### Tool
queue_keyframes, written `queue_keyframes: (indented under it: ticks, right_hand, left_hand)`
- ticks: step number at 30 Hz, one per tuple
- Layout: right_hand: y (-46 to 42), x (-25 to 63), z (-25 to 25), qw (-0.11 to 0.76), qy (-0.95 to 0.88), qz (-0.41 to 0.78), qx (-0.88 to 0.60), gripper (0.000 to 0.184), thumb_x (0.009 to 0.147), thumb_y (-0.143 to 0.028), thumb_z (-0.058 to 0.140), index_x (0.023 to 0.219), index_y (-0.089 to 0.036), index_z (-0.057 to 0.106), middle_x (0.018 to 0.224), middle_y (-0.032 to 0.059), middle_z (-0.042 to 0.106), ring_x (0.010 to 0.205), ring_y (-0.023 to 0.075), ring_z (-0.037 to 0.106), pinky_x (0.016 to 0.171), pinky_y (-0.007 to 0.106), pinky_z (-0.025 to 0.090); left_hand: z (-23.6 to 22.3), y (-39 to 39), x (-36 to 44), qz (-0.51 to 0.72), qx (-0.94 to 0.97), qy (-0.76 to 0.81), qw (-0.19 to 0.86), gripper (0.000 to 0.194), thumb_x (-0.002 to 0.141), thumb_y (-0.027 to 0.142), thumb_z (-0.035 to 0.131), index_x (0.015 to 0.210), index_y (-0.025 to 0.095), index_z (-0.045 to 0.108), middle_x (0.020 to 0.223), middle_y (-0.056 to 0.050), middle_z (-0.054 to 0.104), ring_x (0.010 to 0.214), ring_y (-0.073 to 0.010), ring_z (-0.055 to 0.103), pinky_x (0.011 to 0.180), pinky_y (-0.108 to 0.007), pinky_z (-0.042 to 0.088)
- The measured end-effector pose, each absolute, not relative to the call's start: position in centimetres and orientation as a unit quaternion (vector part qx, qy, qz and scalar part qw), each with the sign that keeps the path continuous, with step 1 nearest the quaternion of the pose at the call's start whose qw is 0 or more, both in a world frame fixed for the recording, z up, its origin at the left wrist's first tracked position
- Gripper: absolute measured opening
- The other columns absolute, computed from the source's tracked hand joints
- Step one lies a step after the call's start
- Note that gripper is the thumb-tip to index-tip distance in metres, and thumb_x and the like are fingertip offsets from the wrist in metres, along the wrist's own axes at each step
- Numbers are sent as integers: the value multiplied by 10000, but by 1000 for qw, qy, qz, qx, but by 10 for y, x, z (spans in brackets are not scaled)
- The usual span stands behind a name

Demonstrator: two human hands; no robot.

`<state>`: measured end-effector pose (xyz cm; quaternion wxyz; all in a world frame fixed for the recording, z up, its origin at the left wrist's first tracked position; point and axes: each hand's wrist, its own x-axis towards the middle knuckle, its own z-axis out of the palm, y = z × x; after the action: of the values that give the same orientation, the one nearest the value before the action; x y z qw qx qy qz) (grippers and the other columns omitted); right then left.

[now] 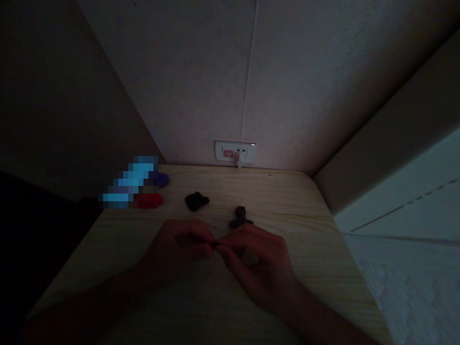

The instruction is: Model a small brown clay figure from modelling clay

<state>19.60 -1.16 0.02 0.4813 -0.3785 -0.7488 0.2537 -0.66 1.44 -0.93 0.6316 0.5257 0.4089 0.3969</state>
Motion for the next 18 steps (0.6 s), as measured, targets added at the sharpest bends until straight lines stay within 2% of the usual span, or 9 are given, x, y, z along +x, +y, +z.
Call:
queue_keyframes:
  ticks: [7, 12, 18]
  right_hand:
    - [-11, 197, 0, 478, -751, 258, -375, 94, 918, -132, 746, 946, -221, 756, 796, 21, 770, 695, 147, 711, 616, 254, 571]
    - [-11, 196, 0, 480, -753, 257, -368, 108, 914, -125, 743, 971, -216, 758, 803, 29, 779, 690, 153, 715, 610, 267, 577]
    - [-11, 195, 1, 484, -757, 252, -360, 149, 901, -100, 749, 986, -221, 769, 793, 23, 780, 683, 156, 718, 602, 269, 588]
  left_hand:
    - [-10, 14, -7, 380, 528, 414, 638, 163, 740, 327, 860, 718, 178, 798, 682, -35, 769, 614, -147, 671, 586, -239, 527]
    - [-12, 13, -7, 397, 533, 399, 632, 99, 731, 261, 848, 731, 179, 793, 708, -28, 779, 643, -139, 680, 640, -239, 539]
    - [-12, 13, -6, 400, 529, 402, 631, 120, 728, 275, 856, 737, 177, 788, 716, -31, 782, 658, -154, 698, 641, -250, 551]
